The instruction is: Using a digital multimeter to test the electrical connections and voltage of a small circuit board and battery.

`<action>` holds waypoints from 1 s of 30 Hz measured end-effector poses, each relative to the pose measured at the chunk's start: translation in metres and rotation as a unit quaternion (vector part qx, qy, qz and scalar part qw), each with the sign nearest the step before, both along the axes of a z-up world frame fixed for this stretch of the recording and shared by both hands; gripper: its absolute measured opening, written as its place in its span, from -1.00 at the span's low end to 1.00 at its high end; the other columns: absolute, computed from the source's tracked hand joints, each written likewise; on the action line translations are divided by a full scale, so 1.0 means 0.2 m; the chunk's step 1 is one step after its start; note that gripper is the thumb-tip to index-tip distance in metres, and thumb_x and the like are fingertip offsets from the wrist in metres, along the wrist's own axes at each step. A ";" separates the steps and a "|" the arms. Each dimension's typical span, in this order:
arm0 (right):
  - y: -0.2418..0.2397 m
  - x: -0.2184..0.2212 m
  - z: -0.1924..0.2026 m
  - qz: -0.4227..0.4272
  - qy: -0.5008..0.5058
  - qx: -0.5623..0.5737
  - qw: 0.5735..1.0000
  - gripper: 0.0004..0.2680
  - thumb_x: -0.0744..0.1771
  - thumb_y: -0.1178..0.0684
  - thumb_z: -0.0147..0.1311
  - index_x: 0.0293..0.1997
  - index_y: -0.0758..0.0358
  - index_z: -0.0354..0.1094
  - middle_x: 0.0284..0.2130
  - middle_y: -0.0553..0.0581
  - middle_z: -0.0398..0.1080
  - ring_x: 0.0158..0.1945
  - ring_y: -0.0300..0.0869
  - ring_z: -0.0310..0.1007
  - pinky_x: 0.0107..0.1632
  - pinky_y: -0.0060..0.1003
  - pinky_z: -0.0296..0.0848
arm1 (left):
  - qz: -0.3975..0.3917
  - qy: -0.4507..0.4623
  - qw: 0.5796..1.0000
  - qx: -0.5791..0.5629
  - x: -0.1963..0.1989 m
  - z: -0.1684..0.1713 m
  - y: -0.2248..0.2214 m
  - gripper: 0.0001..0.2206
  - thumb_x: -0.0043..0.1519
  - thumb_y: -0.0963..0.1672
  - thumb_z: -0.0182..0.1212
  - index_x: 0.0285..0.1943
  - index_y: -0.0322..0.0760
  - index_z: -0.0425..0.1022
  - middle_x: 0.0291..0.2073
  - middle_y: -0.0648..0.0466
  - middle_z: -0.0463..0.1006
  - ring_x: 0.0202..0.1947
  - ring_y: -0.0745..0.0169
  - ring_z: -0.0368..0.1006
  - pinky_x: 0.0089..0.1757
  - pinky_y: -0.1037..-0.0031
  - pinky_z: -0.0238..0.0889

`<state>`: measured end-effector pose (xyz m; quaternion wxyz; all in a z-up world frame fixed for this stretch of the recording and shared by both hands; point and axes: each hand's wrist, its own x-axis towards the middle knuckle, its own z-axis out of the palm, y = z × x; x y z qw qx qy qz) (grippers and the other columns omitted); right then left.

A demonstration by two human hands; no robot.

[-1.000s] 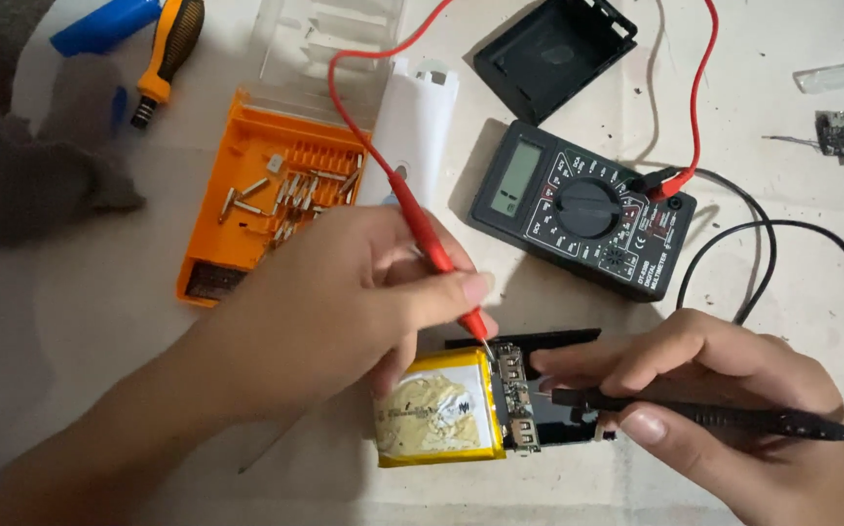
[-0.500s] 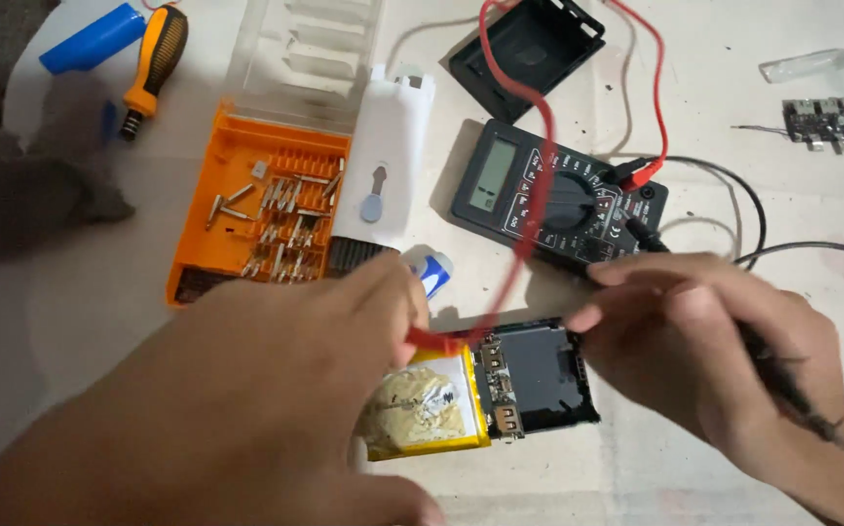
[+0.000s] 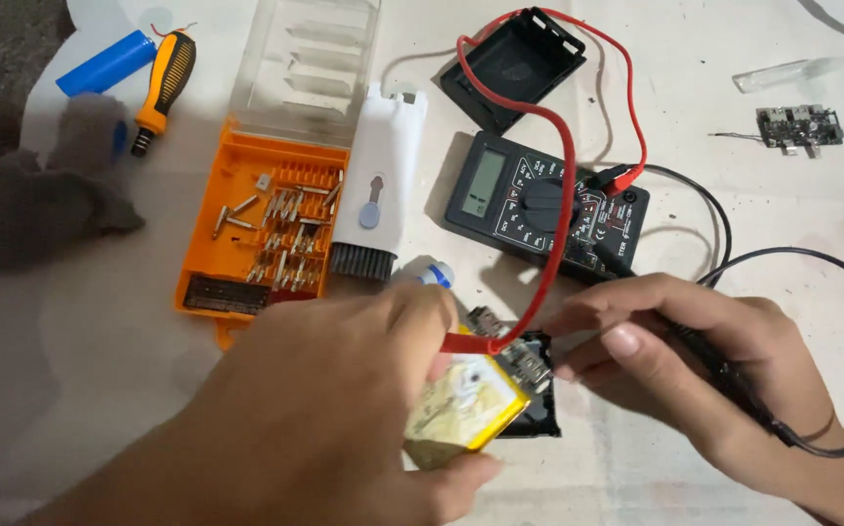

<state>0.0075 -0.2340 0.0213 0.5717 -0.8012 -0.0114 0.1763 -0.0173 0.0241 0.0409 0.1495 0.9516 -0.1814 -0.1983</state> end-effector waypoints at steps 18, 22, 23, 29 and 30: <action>-0.08 0.07 -0.10 0.034 0.111 0.200 0.973 -0.20 0.26 -0.66 -0.17 0.12 0.51 0.57 -0.43 0.54 0.54 -0.36 0.13 0.48 -0.31 -0.09 0.35 | 0.320 0.205 0.847 -0.371 0.15 0.13 0.03 -0.50 0.34 0.07 -0.19 -0.32 -0.29 0.62 -0.59 0.08 0.46 -0.49 0.26 0.34 -0.35 0.43 0.18; -0.06 0.07 -0.10 -0.054 0.045 0.115 0.991 -0.09 0.12 -0.80 -0.25 -0.22 0.61 0.54 -0.64 0.68 0.55 -0.60 0.28 0.55 -0.35 -0.01 0.59 | 0.322 0.271 0.835 -0.354 0.22 0.11 0.02 -0.51 0.33 0.04 -0.17 -0.10 -0.32 0.70 -0.53 -0.08 0.67 -0.45 0.12 0.64 -0.25 0.47 0.50; -0.07 0.08 -0.10 -0.054 0.046 0.115 0.991 -0.09 0.12 -0.80 -0.25 -0.22 0.61 0.54 -0.64 0.68 0.55 -0.60 0.28 0.55 -0.35 -0.01 0.59 | 0.323 0.271 0.835 -0.354 0.22 0.13 0.00 -0.51 0.33 0.04 -0.17 -0.10 -0.32 0.70 -0.53 -0.08 0.67 -0.45 0.12 0.64 -0.25 0.47 0.50; -0.03 0.13 -0.04 -0.147 0.122 0.095 0.977 -0.75 0.11 0.52 0.12 -0.20 0.83 0.49 -0.47 0.85 0.56 -0.44 0.50 0.61 -0.17 0.22 0.64 | 0.436 0.273 0.794 -0.323 0.23 0.19 -0.04 -0.78 0.22 -0.11 0.26 -0.13 -0.35 0.74 -0.37 -0.07 0.82 -0.33 0.24 0.73 -0.16 0.56 0.57; -0.03 0.13 -0.05 -0.130 0.106 0.106 0.980 -0.75 0.07 0.54 0.16 -0.24 0.75 0.49 -0.33 0.70 0.61 -0.38 0.41 0.66 -0.12 0.15 0.70 | 0.448 0.286 0.781 -0.330 0.23 0.20 -0.05 -0.81 0.18 -0.15 0.29 -0.14 -0.37 0.73 -0.32 -0.07 0.82 -0.24 0.20 0.75 -0.09 0.53 0.58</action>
